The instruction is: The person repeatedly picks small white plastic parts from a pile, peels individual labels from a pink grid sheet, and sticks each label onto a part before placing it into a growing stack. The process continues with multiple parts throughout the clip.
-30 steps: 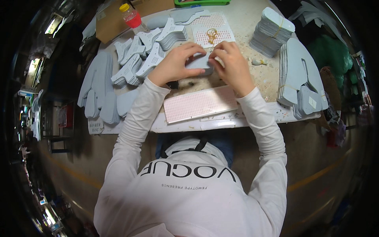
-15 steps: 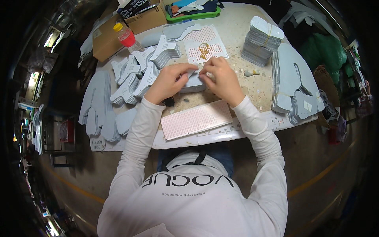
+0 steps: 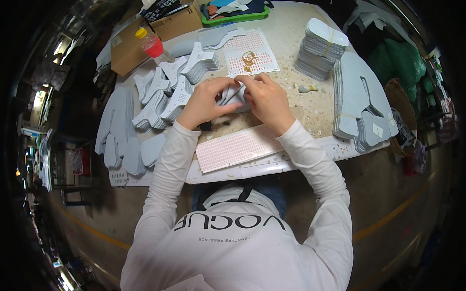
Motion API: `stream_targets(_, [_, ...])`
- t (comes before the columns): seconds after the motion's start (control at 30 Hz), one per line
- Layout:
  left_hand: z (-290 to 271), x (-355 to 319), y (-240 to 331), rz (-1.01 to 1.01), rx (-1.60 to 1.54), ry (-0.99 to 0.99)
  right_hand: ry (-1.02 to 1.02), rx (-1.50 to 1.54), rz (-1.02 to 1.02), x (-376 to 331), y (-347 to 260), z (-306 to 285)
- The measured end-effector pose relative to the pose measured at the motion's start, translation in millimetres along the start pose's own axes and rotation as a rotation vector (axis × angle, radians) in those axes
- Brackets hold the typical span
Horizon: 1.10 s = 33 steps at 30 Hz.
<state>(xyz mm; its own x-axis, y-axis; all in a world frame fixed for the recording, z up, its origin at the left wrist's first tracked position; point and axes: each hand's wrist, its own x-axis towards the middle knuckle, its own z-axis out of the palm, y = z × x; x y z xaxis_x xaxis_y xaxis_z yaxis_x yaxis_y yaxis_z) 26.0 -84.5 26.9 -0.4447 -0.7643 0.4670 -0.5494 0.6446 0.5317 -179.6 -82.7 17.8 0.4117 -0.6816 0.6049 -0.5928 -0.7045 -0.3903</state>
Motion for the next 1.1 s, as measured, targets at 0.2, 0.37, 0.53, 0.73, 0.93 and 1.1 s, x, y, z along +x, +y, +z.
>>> stream_targets(0.2, [-3,-2,0,-0.071,-0.006,-0.055,0.121,-0.067,0.083,8,13,-3])
stream_targets(0.37, [-1,-1,-3,-0.022,0.13,-0.017,-0.018,0.243,0.198,0,6,-3])
stream_targets(0.53, [0,-2,0,0.002,0.028,-0.02,0.088,-0.002,0.043,-2,11,8])
stream_targets(0.73, [-2,-1,3,-0.081,-0.054,0.022,0.082,0.818,0.569,1,32,0])
stream_targets(0.93, [4,-4,-3,-0.028,0.055,0.036,-0.079,0.729,0.377,2,15,2])
stream_targets(1.1, [8,-7,-5,0.028,0.127,0.041,-0.076,0.355,0.136,7,8,7])
